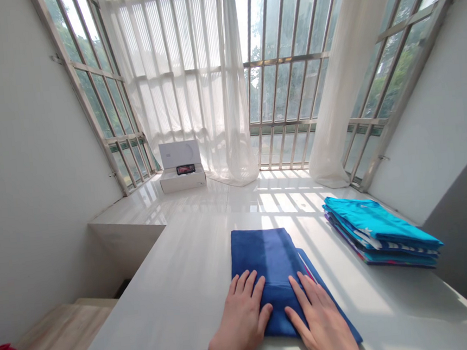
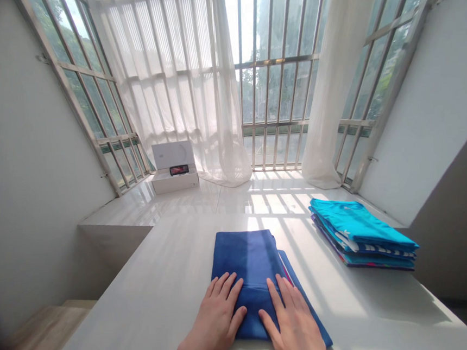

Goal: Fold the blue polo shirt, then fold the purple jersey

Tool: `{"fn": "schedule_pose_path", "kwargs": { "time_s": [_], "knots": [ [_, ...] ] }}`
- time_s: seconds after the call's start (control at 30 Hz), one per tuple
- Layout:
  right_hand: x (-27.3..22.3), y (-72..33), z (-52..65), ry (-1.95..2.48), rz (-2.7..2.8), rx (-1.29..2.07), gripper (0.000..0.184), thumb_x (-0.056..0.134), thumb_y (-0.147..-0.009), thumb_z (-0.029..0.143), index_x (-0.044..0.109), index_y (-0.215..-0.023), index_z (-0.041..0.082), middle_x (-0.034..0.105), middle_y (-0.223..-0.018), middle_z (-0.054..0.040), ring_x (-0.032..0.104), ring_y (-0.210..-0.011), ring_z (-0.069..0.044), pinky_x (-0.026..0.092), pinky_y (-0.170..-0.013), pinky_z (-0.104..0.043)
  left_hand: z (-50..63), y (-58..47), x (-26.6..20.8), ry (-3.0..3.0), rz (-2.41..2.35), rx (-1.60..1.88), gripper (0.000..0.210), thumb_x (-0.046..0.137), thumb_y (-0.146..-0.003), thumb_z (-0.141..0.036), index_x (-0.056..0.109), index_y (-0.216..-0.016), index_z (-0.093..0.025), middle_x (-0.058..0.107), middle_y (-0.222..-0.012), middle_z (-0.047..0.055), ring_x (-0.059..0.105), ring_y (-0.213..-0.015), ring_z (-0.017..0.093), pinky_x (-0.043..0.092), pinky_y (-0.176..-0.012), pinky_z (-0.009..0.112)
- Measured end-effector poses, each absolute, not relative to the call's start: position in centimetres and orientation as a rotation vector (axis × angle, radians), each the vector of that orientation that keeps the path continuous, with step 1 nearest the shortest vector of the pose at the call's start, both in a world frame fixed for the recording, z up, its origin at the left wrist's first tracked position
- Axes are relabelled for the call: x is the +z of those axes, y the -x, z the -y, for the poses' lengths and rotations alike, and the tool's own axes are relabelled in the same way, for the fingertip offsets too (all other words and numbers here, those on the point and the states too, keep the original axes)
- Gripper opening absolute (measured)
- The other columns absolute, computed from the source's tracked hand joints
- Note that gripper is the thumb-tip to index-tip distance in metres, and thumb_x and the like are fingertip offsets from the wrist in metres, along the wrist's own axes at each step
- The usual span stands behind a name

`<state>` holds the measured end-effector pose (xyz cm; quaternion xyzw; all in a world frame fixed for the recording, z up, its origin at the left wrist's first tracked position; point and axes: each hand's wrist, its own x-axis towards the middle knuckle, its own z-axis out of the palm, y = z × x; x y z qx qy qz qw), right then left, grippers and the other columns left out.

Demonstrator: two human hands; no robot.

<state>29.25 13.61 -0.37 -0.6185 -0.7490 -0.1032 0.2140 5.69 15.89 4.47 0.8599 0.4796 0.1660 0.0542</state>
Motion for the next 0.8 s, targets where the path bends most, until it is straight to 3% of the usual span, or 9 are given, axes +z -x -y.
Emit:
{"fn": "schedule_pose_path", "kwargs": {
  "time_s": [0.8],
  "knots": [
    [-0.19,-29.31,-13.62,1.732,2.107,-0.334,0.062,0.049,-0.098,0.057,0.056,-0.148,0.022,0.051,-0.156,-0.0111,0.051,-0.140,-0.033,0.047,-0.113,-0.048,-15.78,-5.66,4.48,-2.629,-1.469,0.520,0.053,0.042,-0.106,-0.049,0.045,-0.154,-0.028,0.047,-0.159,0.005,0.044,-0.145,0.029,0.034,-0.121,0.049]
  ]
}}
